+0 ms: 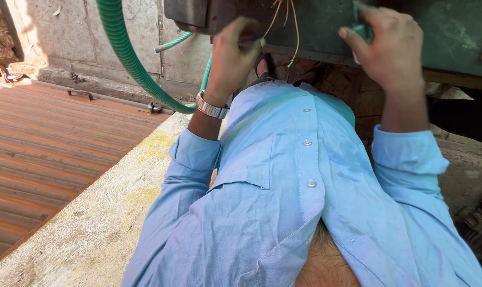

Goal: The person lies on their back and works on an electrical motor, stripping wire insulation with pliers, scraping a small metal component with a file, and twisting wires by hand. Tools and motor parts are visible on the workbench above.

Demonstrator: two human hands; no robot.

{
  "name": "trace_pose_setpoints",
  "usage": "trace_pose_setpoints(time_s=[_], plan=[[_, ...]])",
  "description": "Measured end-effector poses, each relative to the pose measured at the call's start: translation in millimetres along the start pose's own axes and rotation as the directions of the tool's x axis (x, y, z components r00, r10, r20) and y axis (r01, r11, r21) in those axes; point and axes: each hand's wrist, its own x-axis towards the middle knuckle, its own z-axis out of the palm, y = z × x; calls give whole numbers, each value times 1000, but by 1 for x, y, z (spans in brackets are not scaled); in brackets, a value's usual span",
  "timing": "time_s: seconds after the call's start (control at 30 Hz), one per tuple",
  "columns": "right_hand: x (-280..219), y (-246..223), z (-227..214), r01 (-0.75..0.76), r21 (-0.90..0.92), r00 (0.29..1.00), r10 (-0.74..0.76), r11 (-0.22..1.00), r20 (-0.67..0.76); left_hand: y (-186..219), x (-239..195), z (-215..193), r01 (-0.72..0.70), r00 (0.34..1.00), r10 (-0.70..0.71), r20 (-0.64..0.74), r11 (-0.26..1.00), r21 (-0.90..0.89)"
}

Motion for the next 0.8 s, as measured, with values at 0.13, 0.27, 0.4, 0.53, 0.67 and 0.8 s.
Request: trace_pose_setpoints(time_s=[0.13,0.27,0.4,0.53,0.67,0.8], plan=[[7,-4,31,-56,24,977,60,998,-202,6,-11,0,136,979,-146,142,988,75],[-1,-18,31,-48,47,973,57,998,-224,39,-20,-22,211,955,-195,223,976,-50],[0,-25,18,-68,33,953,75,997,-295,66,-20,-35,184,941,-107,320,958,-221],[-1,-30,12,-71,112,916,109,991,-386,73,-2,-33,-1,933,138,332,924,-383],[-7,-40,2,-71,256,904,171,964,-391,71,15,-31,-56,915,198,353,925,-375],[-13,-43,-11,-82,297,884,207,951,-418,75,29,-19,-54,946,146,289,952,-302]])
